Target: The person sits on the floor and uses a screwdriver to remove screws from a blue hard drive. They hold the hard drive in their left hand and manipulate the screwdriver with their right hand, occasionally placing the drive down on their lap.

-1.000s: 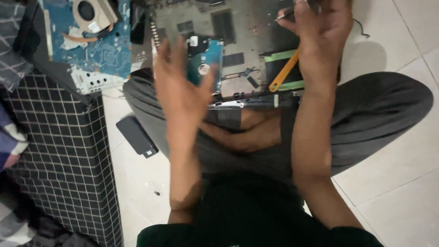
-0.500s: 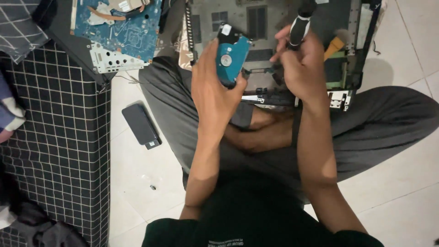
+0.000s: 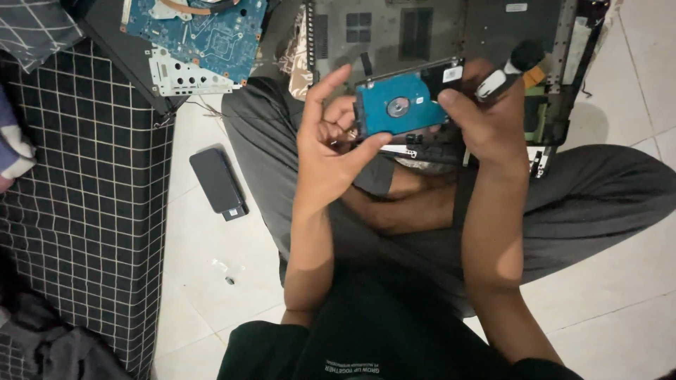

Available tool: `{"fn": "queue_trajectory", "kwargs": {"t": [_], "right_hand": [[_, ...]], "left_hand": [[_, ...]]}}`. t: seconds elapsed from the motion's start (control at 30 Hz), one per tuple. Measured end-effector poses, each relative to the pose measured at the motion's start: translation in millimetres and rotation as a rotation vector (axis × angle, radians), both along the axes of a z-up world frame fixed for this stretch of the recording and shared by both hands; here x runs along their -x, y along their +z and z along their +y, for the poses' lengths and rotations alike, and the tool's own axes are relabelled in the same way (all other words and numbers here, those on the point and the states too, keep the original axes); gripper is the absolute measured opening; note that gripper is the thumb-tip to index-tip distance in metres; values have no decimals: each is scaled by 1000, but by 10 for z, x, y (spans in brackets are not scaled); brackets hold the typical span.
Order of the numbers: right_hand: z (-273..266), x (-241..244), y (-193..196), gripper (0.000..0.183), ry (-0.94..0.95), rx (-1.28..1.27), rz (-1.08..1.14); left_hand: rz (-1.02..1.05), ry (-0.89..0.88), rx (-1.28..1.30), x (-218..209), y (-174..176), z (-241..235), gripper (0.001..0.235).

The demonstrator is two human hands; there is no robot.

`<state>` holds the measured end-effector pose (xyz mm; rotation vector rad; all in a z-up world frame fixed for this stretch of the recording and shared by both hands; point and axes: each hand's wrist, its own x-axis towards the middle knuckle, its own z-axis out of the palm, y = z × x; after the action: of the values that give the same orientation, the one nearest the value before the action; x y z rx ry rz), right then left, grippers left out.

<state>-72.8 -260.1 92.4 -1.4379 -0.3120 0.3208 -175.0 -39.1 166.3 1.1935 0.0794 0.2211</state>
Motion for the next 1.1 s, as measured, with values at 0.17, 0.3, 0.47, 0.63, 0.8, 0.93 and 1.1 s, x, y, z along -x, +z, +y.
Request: {"fn": "queue_trajectory", "kwargs": {"t": [0.17,0.3,0.47,0.63,0.8,0.93,1.1], "right_hand": [[100,7,238,20,16,47,29],[68,-5,236,20,68,99,-31],[128,-38,488,38,142,202,-232],[260,54,607,40,173,185,-12],[351,80,547,38,150,190,-67],[324,53,536,26,74,311,-99],[142,-48,258,34,-93,-9,-70]], "left_hand": [[50,48,-102,30,-154,43,51],[78,59,-112,22,-86,35,41],[67,87,-108,3,-184,28,35],[173,257,328,-32,-534,-82,36],[59,128,444,-78,-433,-239,28],[185,83,441,-89,-420,-212,34],[197,137,629,-106,-535,-157,49]]}}
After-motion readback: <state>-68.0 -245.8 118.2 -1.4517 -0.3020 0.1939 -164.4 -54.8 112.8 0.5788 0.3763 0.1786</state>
